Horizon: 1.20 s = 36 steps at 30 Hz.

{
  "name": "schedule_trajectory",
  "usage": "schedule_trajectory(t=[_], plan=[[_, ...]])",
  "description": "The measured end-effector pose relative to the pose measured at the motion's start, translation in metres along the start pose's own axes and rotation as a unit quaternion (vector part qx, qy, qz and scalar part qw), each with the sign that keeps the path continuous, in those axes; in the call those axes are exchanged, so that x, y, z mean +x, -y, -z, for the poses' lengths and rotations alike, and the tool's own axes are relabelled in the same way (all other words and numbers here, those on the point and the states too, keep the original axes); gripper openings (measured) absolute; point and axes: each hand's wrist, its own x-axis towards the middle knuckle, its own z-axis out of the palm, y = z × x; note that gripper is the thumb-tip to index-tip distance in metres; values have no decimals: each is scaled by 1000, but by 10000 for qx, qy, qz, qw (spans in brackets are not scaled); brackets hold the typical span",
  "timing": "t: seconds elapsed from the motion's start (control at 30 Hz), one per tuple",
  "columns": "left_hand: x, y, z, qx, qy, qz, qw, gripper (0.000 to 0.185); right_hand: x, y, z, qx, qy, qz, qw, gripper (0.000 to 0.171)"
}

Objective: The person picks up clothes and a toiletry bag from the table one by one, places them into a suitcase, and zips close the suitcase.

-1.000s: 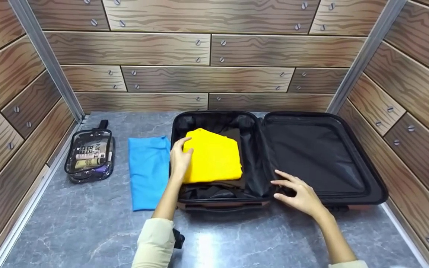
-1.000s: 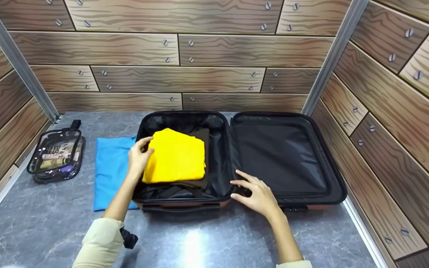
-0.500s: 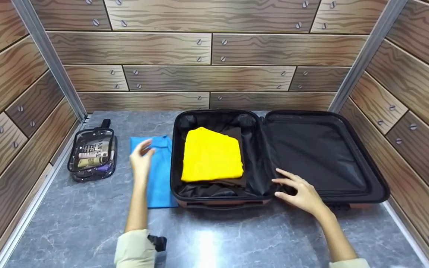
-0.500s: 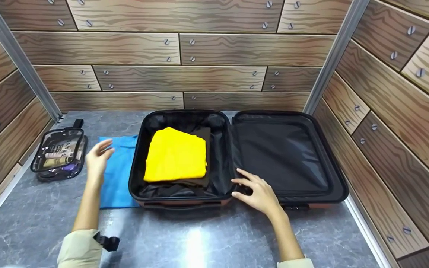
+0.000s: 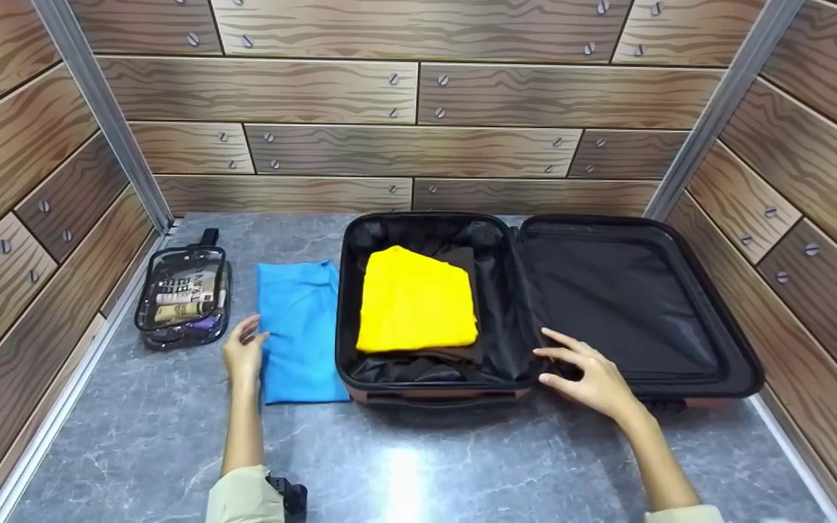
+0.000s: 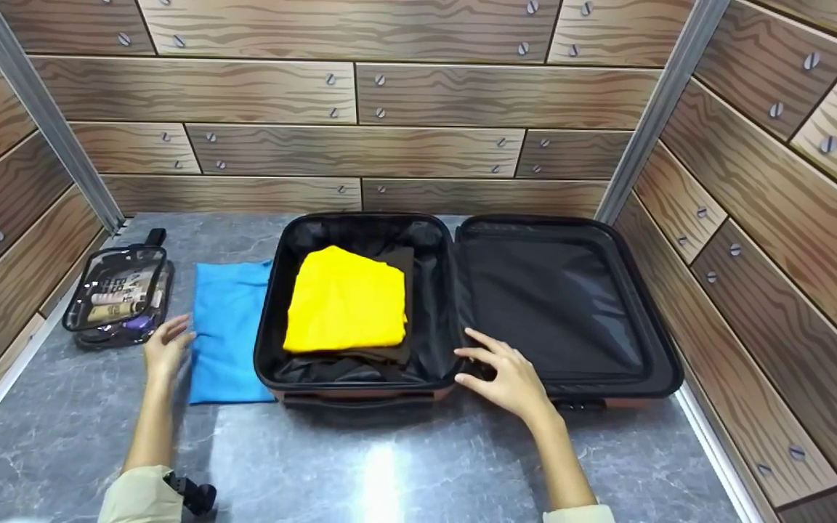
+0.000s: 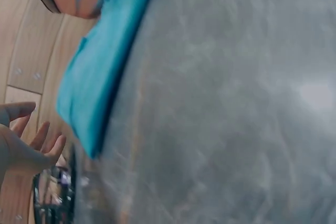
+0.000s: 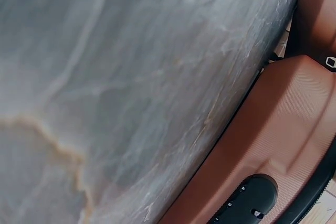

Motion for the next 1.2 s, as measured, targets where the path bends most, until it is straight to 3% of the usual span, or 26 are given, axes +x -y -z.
schedule_trajectory(t=[0.2,0.5,0.77,1.0,1.2], plan=[[3,13,4,-141,460,488,9976,42,1,0,1,27,43,-62,10000,40],[10,12,8,-453,1321,1233,9825,53,1,0,0,39,-64,65,10000,39],[22,12,3,-304,2224,999,9694,53,1,1,1,126,-58,-15,9999,39],[31,19,-4,-756,2555,1148,9570,59,0,0,1,126,-36,0,9999,40],[32,25,-8,-756,2747,1246,9504,66,-2,-2,-1,108,-37,14,9999,40]])
